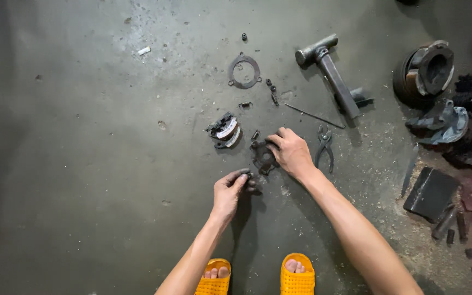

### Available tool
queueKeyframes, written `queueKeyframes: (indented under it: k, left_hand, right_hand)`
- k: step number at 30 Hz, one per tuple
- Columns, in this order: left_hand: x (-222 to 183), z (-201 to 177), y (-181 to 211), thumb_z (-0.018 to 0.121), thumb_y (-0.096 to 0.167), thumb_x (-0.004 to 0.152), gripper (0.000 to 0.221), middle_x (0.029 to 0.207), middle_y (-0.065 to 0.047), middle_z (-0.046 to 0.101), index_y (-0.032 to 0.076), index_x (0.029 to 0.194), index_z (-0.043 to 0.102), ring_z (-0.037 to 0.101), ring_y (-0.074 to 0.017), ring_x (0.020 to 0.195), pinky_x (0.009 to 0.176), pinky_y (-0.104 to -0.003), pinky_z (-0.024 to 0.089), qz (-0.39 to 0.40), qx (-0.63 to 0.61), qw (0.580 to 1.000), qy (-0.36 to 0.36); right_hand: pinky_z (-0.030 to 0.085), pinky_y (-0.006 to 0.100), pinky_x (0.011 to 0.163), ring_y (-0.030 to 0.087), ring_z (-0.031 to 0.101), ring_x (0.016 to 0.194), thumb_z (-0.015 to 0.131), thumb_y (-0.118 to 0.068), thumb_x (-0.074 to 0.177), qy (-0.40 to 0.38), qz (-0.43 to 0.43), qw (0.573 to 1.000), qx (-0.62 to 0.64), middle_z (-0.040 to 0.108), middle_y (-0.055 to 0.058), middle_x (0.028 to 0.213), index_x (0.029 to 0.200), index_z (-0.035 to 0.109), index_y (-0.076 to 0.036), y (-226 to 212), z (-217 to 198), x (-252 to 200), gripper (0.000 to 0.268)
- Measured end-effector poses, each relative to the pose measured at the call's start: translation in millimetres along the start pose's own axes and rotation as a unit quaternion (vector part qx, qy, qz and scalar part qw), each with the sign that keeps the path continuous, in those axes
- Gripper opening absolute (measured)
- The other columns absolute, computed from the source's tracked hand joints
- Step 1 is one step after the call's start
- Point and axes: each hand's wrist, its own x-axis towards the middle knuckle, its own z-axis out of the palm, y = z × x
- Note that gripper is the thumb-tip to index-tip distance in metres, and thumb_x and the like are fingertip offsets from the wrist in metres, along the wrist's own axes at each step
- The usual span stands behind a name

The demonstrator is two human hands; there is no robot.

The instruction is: Disassembling motorcycle clutch shoes, grinding them on a machine, and cleaning them with a fan.

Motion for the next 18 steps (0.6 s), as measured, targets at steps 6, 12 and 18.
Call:
queueKeyframes:
  k: [6, 12, 18]
  left_hand:
    - [0, -2, 16, 0.07, 0.002, 0.094, 0.035, 0.104, -0.029, 0.074, -0.01, 0.126, 0.064, 0.077, -0.0365, 0.084, 0.072, -0.046, 0.067, -0.009, -0.01, 1.0, -0.024]
    - [8, 2, 8, 0.068, 0.002, 0.095, 0.032, 0.103, -0.027, 0.075, -0.011, 0.124, 0.064, 0.077, -0.0343, 0.085, 0.072, -0.043, 0.066, -0.008, -0.041, 0.999, -0.026]
    - [5, 3, 4, 0.069, 0.004, 0.095, 0.031, 0.1, -0.024, 0.076, -0.009, 0.123, 0.064, 0.077, -0.0336, 0.084, 0.072, -0.043, 0.067, -0.017, -0.062, 0.997, -0.039]
  right_hand:
    - [0.057, 0.05, 0.084, 0.039, 0.068, 0.098, 0.085, -0.007, 0.073, 0.016, 0.058, 0.989, 0.132, 0.066, 0.016, 0.101, 0.131, 0.064, -0.007, -1, -32, -11, 0.062]
    - [0.058, 0.044, 0.08, 0.036, 0.072, 0.092, 0.081, -0.003, 0.079, 0.08, 0.042, 0.954, 0.285, 0.072, 0.013, 0.096, 0.116, 0.074, -0.01, -50, -44, -37, 0.038]
    - [0.059, 0.042, 0.077, 0.033, 0.074, 0.088, 0.083, -0.012, 0.081, 0.052, -0.006, 0.944, 0.327, 0.073, 0.012, 0.098, 0.109, 0.078, -0.011, -73, -28, -47, 0.028]
